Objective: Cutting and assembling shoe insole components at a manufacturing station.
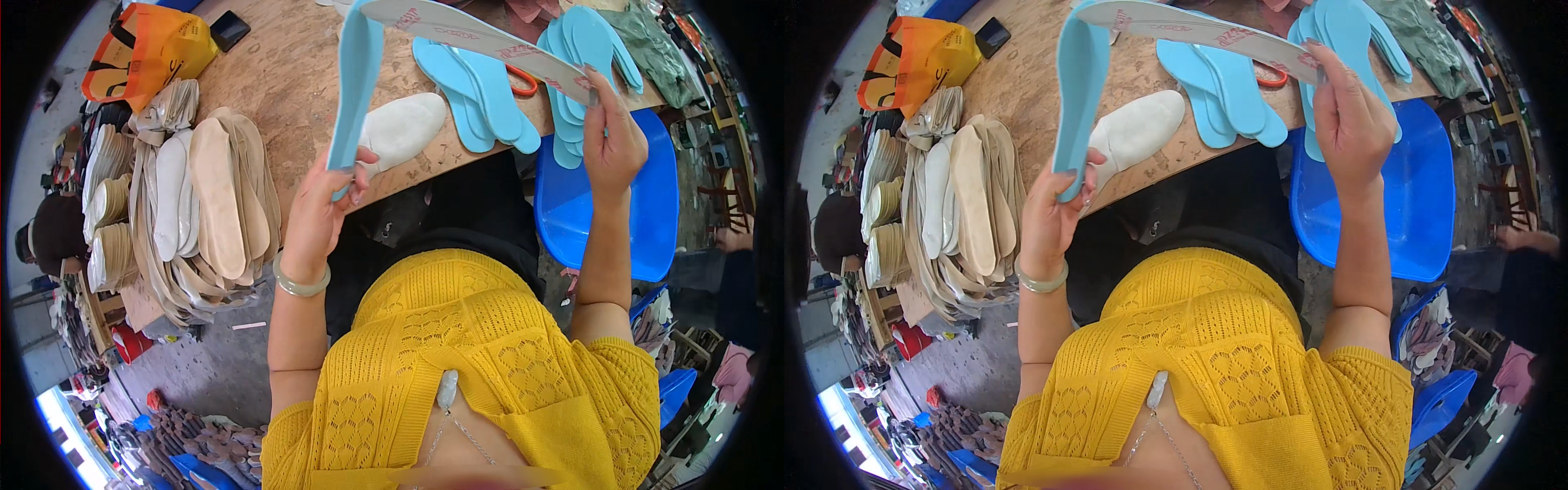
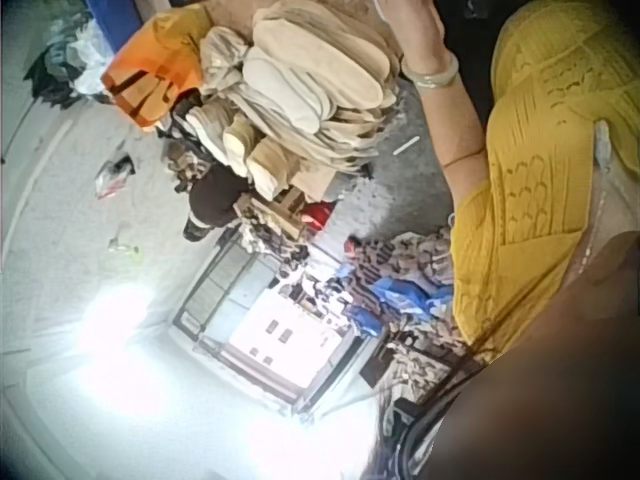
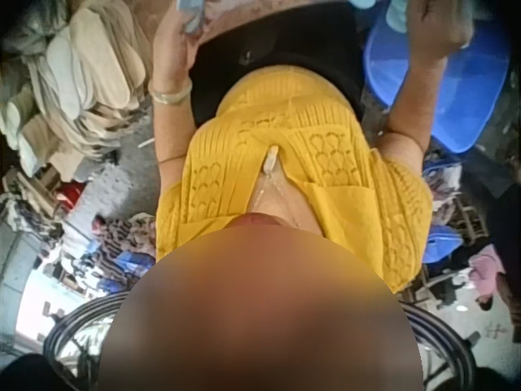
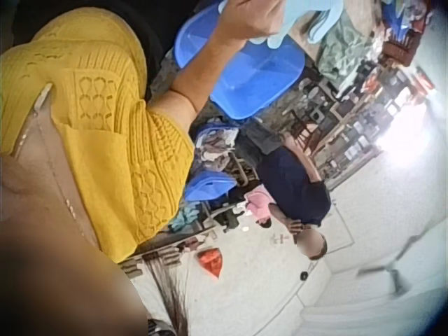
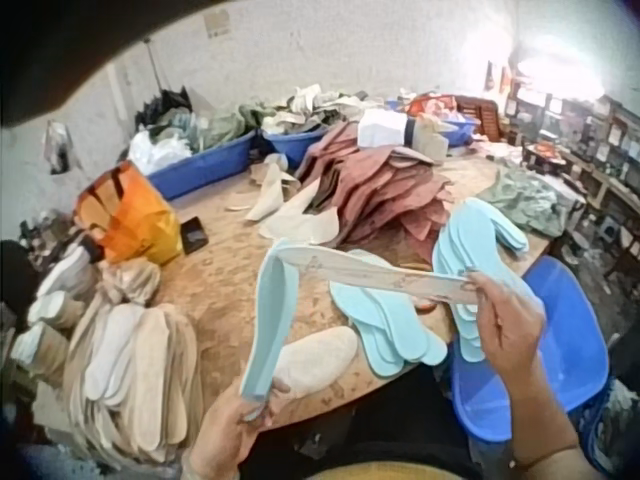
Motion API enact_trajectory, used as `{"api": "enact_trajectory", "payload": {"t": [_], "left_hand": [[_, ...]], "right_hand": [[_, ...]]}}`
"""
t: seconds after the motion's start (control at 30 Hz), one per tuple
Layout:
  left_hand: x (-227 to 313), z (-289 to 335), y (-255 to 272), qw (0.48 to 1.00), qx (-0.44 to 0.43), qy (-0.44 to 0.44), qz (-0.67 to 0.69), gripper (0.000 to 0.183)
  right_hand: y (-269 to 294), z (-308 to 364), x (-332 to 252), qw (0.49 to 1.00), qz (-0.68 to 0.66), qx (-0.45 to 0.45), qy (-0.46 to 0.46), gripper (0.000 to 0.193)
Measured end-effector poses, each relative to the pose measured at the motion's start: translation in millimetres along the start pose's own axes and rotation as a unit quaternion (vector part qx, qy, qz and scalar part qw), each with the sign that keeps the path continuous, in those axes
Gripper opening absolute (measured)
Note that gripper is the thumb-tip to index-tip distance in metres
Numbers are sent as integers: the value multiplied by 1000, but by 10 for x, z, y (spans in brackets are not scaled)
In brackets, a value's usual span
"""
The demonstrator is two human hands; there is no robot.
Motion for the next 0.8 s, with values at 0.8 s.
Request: {"api": "enact_trajectory", "payload": {"t": [0.8], "left_hand": [[-315,540,35,727,196,-282,-595,78]], "right_hand": [[-895,144,-702,635,-604,-123,-466,45]]}}
Point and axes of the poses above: each hand's wrist, its own z-axis away from the middle knuckle, its own y-axis out of the back of the hand, x = y × z, the point moved 1 cm from there along -z, towards the middle knuckle, and after that the axes turned 2 degrees about -x, right-handed, at the moved point
